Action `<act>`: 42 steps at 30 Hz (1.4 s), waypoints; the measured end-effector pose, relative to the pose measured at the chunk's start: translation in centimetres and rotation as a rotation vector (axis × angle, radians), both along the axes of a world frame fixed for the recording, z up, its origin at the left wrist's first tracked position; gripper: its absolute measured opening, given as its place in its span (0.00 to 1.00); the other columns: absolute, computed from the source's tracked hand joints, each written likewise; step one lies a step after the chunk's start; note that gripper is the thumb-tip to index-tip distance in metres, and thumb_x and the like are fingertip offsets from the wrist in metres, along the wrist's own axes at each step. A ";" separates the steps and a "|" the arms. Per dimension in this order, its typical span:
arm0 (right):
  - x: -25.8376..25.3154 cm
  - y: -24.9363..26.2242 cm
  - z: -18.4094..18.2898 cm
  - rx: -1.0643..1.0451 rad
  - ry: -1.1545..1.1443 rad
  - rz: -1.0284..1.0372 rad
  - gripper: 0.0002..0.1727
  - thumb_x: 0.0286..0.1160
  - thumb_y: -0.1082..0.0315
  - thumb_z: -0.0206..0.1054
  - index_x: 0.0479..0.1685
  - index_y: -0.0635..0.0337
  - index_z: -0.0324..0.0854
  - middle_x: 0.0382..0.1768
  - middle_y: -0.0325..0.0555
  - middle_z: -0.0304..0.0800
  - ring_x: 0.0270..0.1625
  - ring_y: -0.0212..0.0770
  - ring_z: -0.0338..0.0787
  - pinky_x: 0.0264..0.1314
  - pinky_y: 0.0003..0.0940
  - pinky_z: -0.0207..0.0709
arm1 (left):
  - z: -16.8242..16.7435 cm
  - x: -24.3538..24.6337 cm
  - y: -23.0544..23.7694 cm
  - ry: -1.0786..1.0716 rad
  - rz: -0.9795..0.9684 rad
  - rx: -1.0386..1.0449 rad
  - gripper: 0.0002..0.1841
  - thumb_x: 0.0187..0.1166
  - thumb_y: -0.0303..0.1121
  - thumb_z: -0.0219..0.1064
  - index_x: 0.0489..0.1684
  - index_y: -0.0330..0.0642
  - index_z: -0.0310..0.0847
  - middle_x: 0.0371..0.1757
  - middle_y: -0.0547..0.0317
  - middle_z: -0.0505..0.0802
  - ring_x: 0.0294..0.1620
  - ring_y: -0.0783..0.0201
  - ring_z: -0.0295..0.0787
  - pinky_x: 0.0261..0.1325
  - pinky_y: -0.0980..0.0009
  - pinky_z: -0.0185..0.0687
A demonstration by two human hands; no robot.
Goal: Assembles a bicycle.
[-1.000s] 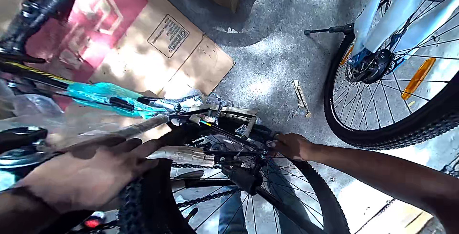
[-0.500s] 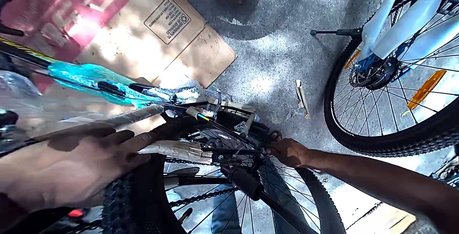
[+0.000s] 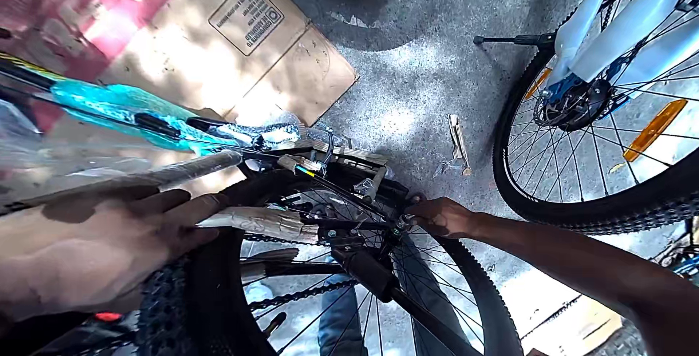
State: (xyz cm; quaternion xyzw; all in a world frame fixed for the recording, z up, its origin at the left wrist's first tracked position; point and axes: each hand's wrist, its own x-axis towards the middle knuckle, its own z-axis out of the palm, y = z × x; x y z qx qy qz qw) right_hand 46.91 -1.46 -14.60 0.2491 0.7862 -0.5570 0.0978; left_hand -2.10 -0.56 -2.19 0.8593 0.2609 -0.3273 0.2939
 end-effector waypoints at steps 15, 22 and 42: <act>-6.9 3.9 6.1 -0.455 -0.785 -0.014 0.29 0.95 0.50 0.45 0.34 0.63 0.81 0.23 0.51 0.83 0.23 0.47 0.87 0.30 0.46 0.82 | -0.1 -0.2 0.0 0.040 -0.008 0.006 0.27 0.43 0.47 0.90 0.45 0.49 0.96 0.68 0.53 0.89 0.56 0.49 0.89 0.53 0.54 0.84; -2.8 2.6 3.8 -0.120 -0.383 0.086 0.22 0.93 0.51 0.50 0.61 0.55 0.83 0.37 0.51 0.92 0.43 0.54 0.93 0.47 0.58 0.82 | 0.3 0.7 0.6 0.119 -0.009 -0.076 0.31 0.42 0.49 0.90 0.51 0.50 0.95 0.71 0.52 0.86 0.61 0.48 0.87 0.61 0.52 0.81; -0.4 1.5 -1.1 0.066 0.019 0.244 0.18 0.89 0.57 0.60 0.66 0.55 0.84 0.40 0.51 0.92 0.39 0.52 0.93 0.39 0.52 0.85 | 1.0 2.0 0.9 0.229 0.067 -0.127 0.25 0.53 0.40 0.87 0.53 0.43 0.92 0.67 0.48 0.88 0.65 0.46 0.86 0.71 0.51 0.77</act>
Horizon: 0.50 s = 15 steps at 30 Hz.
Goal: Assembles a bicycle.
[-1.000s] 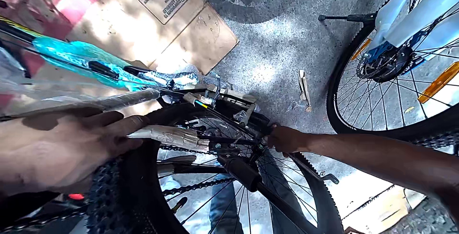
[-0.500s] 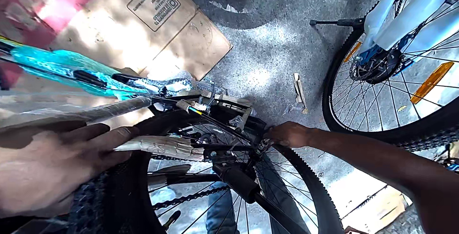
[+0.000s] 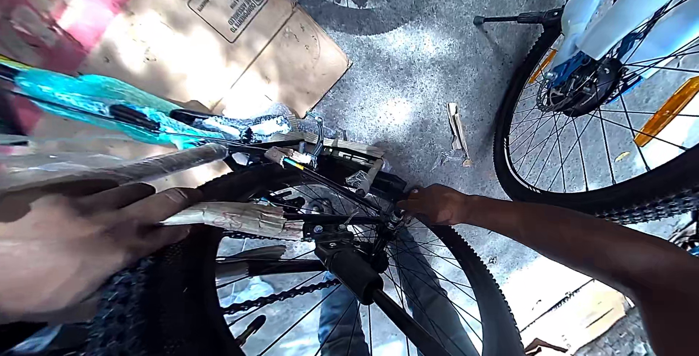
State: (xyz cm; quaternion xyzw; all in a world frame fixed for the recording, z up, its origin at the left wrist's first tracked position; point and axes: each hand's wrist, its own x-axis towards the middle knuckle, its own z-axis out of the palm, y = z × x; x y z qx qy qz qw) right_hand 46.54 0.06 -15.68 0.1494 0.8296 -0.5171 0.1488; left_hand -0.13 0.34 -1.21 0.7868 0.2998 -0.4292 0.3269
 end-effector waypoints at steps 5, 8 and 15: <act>-0.9 1.6 -1.5 -0.026 0.035 0.140 0.22 0.82 0.57 0.69 0.73 0.51 0.82 0.51 0.49 0.93 0.52 0.51 0.93 0.54 0.52 0.86 | 0.1 0.9 -0.1 0.035 0.169 -0.016 0.14 0.76 0.28 0.72 0.56 0.32 0.89 0.69 0.41 0.88 0.68 0.40 0.86 0.69 0.48 0.79; -1.8 -0.2 3.1 -0.166 -0.268 -0.110 0.15 0.90 0.60 0.58 0.57 0.56 0.88 0.35 0.49 0.93 0.39 0.50 0.93 0.44 0.54 0.84 | -0.2 0.5 -0.4 0.046 0.157 -0.014 0.15 0.75 0.31 0.73 0.56 0.33 0.89 0.65 0.42 0.89 0.66 0.41 0.86 0.68 0.49 0.79; -5.9 2.7 5.8 -0.561 -0.800 -0.212 0.29 0.95 0.50 0.46 0.35 0.64 0.81 0.21 0.47 0.83 0.18 0.41 0.84 0.24 0.39 0.81 | -0.2 0.4 -0.1 0.035 0.161 0.004 0.17 0.75 0.33 0.72 0.58 0.32 0.88 0.62 0.41 0.90 0.64 0.41 0.87 0.68 0.48 0.79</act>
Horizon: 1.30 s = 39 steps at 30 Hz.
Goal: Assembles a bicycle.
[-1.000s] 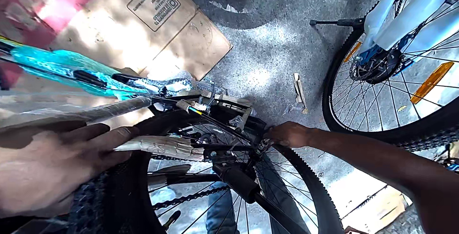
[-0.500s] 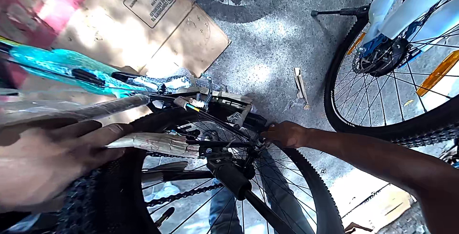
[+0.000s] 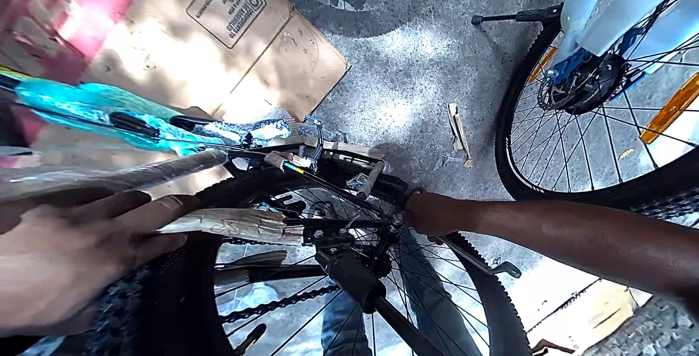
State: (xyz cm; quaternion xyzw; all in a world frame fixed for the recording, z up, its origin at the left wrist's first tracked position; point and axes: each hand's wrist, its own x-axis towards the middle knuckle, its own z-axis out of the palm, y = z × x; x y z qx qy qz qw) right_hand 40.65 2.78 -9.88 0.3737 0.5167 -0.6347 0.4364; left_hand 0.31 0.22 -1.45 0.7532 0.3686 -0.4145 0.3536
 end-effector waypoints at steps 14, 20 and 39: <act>6.1 -2.1 -6.6 0.477 0.812 0.172 0.19 0.89 0.57 0.60 0.71 0.53 0.83 0.52 0.51 0.91 0.56 0.51 0.91 0.58 0.52 0.84 | 0.7 1.1 -0.1 -0.065 0.021 0.047 0.13 0.76 0.25 0.70 0.54 0.29 0.89 0.60 0.37 0.91 0.60 0.40 0.90 0.67 0.49 0.80; 6.6 -3.5 -8.0 0.542 0.921 0.099 0.21 0.83 0.63 0.66 0.74 0.53 0.82 0.46 0.52 0.92 0.49 0.51 0.93 0.51 0.51 0.86 | 1.9 2.0 0.8 -0.066 0.071 0.035 0.15 0.78 0.29 0.70 0.58 0.28 0.87 0.60 0.33 0.90 0.60 0.37 0.90 0.65 0.47 0.82; 0.5 0.1 1.3 0.142 0.006 0.013 0.28 0.94 0.51 0.48 0.33 0.63 0.82 0.22 0.49 0.84 0.22 0.45 0.86 0.28 0.46 0.81 | 2.1 1.9 0.9 -0.090 -0.069 0.069 0.12 0.81 0.26 0.65 0.54 0.28 0.88 0.62 0.33 0.90 0.58 0.36 0.90 0.63 0.47 0.84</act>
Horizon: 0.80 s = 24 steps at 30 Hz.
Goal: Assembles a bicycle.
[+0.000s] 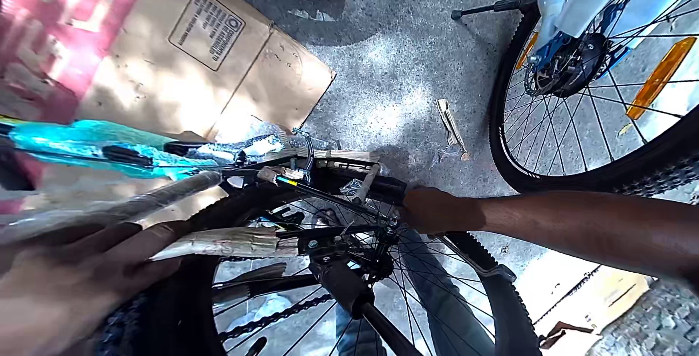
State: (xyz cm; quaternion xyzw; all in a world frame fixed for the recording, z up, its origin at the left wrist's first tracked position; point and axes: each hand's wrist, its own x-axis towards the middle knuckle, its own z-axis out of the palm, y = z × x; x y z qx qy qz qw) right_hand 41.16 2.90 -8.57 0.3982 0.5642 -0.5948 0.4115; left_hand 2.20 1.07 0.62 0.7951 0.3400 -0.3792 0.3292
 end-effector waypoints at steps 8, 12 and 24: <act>4.9 -3.1 -4.8 0.339 0.526 0.119 0.19 0.92 0.54 0.55 0.70 0.47 0.84 0.45 0.52 0.92 0.47 0.55 0.93 0.45 0.59 0.84 | 1.2 1.6 1.0 0.047 0.033 -0.078 0.14 0.85 0.26 0.62 0.58 0.22 0.85 0.67 0.26 0.86 0.60 0.31 0.89 0.62 0.44 0.83; 5.7 -3.3 -9.9 0.397 0.897 0.153 0.18 0.88 0.59 0.62 0.71 0.50 0.84 0.47 0.51 0.92 0.48 0.52 0.93 0.49 0.52 0.86 | 1.8 2.9 1.6 0.094 0.123 -0.108 0.15 0.84 0.26 0.64 0.61 0.23 0.84 0.62 0.29 0.90 0.60 0.34 0.90 0.65 0.46 0.83; -0.1 -0.5 -0.3 0.037 0.093 0.089 0.25 0.94 0.53 0.49 0.36 0.61 0.83 0.25 0.49 0.86 0.26 0.48 0.89 0.31 0.49 0.82 | 1.5 2.7 2.0 0.096 0.088 -0.088 0.16 0.85 0.28 0.64 0.61 0.25 0.85 0.64 0.29 0.89 0.62 0.34 0.89 0.66 0.46 0.82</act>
